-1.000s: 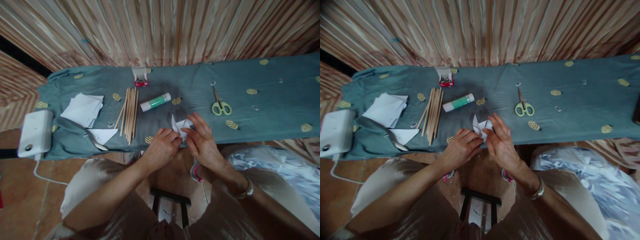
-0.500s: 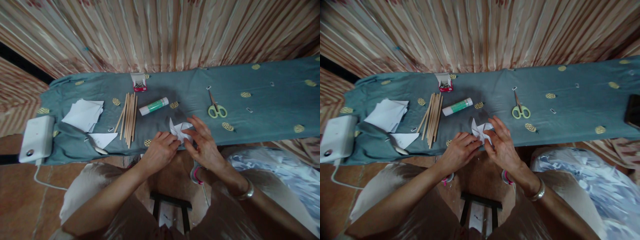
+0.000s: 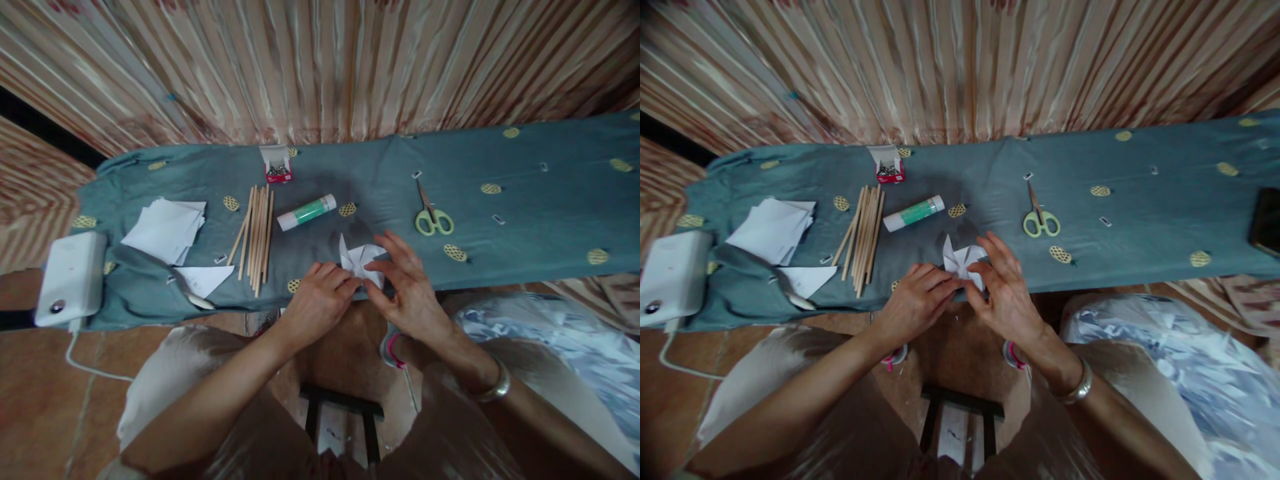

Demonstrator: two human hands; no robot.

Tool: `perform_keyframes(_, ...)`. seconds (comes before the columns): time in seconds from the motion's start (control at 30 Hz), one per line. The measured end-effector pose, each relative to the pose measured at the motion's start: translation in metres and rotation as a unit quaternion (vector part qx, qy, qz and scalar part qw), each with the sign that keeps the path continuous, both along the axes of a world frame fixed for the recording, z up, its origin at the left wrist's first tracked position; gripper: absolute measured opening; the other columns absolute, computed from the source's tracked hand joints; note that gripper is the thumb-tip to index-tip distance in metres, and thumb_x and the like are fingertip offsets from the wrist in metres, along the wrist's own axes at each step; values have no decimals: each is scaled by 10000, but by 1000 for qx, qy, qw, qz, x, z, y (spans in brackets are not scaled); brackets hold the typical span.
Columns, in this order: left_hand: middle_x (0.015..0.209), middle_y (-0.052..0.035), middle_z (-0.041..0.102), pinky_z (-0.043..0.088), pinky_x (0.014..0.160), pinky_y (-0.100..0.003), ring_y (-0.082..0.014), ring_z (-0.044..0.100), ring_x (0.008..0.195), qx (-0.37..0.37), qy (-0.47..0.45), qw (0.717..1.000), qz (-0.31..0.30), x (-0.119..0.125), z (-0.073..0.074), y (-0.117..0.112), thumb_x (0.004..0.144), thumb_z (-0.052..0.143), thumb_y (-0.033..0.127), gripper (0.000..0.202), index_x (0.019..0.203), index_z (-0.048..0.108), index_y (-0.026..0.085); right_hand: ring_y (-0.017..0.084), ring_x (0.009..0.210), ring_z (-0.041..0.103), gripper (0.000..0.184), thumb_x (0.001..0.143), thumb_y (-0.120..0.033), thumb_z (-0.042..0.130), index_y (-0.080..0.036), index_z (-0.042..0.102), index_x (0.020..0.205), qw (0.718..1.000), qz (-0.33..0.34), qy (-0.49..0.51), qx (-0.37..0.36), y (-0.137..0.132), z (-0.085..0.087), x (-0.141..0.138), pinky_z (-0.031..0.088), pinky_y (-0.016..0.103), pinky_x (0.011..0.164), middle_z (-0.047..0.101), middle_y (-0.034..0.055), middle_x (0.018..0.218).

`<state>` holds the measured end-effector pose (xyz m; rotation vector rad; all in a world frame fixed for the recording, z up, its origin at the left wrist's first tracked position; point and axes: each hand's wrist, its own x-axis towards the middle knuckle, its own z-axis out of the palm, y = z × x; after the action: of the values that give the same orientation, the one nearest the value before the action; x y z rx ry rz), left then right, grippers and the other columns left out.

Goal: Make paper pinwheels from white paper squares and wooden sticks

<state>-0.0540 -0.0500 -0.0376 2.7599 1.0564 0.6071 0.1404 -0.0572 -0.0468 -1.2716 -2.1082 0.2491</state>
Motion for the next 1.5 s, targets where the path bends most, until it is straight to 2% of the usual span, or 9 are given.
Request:
perform_keyframes(0.43,891,-63,687,404,715,-335,-190,557,814,26,-34,998,38,-9,11,9,964,459,195,222,1111,615,135,321,1404,351,100,861,-286,600,-206,629,913,997,-34,59,-38,6,11,-5,354,571,1095,512,127,1409)
perform_keyframes(0.63,854,-43,681,408,711,-331,-188,555,799,28,-56,997,53,-8,18,11,950,482,177,233,1145,603,138,282,1317,486,97,844,-333,643,-240,657,824,976,-66,179,-102,16,7,-11,401,551,1063,579,98,1353)
perform_keyframes(0.83,934,-65,673,456,810,-361,-195,588,889,-69,-146,983,86,-14,19,12,943,518,268,352,1281,528,171,279,1319,487,128,834,-355,651,-240,672,783,961,-64,236,-128,27,13,-19,400,558,1058,577,89,1360)
perform_keyframes(0.97,1130,-91,650,451,930,-397,-212,585,1062,-199,-364,894,166,-22,15,20,852,653,366,539,1336,478,205,273,1372,419,95,828,-334,668,-250,681,787,965,-43,240,-99,33,26,-22,359,558,1097,538,63,1405)
perform_keyframes(1.07,1188,-113,642,475,898,-375,-230,598,1093,-348,-503,760,220,-25,12,25,808,673,445,516,1246,559,199,277,1409,360,54,827,-318,677,-267,689,811,972,-24,220,-73,34,34,-24,315,570,1128,491,30,1449)
perform_keyframes(1.17,1077,-114,690,509,803,-324,-219,649,978,-515,-566,613,197,-24,14,26,776,677,513,469,1072,656,150,281,1436,302,46,840,-307,665,-276,692,820,981,3,188,-56,31,40,-26,298,572,1142,431,18,1494)
perform_keyframes(1.23,972,-101,711,519,733,-295,-201,666,870,-587,-568,551,170,-22,16,24,724,714,540,467,956,698,134,285,1452,261,64,854,-306,648,-278,691,815,985,21,165,-50,27,43,-27,298,572,1145,399,6,1515)
perform_keyframes(1.33,840,-77,712,506,653,-258,-161,653,724,-638,-551,515,156,-20,17,22,646,774,543,475,870,731,127,295,1462,231,86,864,-307,633,-275,691,809,989,37,137,-48,23,46,-28,296,566,1154,369,-24,1534)
perform_keyframes(1.5,677,-27,670,444,581,-213,-102,571,603,-632,-557,510,172,-15,15,25,571,849,415,344,711,730,124,299,1468,211,103,868,-309,629,-270,697,801,990,50,118,-59,20,46,-29,277,555,1169,340,-46,1548)
